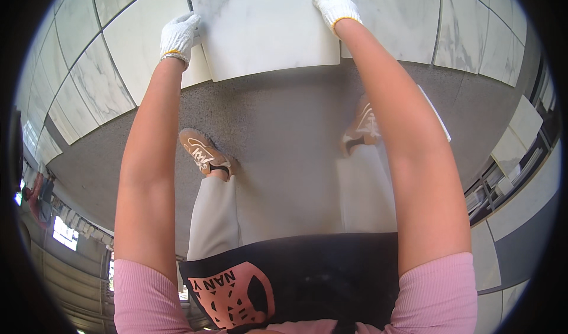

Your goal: The person picks up white square tiles from a stack, carries them to a floor area, and places them in a grid pattern. The person repeats this process, picking up tiles and laying them out one by one.

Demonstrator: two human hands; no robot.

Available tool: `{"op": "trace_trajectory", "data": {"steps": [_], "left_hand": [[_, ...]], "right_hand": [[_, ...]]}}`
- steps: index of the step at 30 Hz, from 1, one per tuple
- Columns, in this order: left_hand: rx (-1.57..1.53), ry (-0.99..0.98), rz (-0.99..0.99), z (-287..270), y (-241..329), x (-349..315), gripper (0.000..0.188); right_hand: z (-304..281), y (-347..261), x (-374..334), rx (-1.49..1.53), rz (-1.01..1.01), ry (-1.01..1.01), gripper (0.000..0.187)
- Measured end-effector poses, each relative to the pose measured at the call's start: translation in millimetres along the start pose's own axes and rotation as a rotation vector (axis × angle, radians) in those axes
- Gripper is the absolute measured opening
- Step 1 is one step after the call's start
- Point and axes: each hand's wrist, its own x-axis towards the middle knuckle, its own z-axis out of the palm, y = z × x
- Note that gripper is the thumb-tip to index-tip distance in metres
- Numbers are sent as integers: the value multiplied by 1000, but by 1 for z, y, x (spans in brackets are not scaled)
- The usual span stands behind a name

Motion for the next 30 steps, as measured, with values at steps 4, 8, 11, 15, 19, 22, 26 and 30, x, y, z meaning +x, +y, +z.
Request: {"op": "trace_trajectory", "data": {"steps": [4, 8, 11, 15, 19, 22, 26, 30], "left_hand": [[-139, 2, 120, -17, 6, -21, 43], [-42, -16, -36, -38, -20, -50, 45], [226, -57, 65, -29, -55, -75, 50], [279, -24, 25, 7, -85, -99, 59], [431, 45, -19, 24, -81, -106, 66], [477, 50, -20, 24, -74, -107, 68], [455, -3, -95, 24, -76, -106, 70], [408, 57, 24, 27, -80, -106, 70]], "right_hand": [[-3, -1, -4, 38, -34, 0, 81], [0, -1, -7, 77, -39, -3, 81], [-1, -3, -7, -36, -50, 18, 80], [-12, -11, -9, -142, -60, -24, 79], [-28, -23, -18, -266, -35, -134, 72], [-37, -32, -26, -392, -114, -16, 63], [-54, -39, -24, -467, -250, 124, 55], [-53, -29, -30, -429, -169, -51, 55]]}}
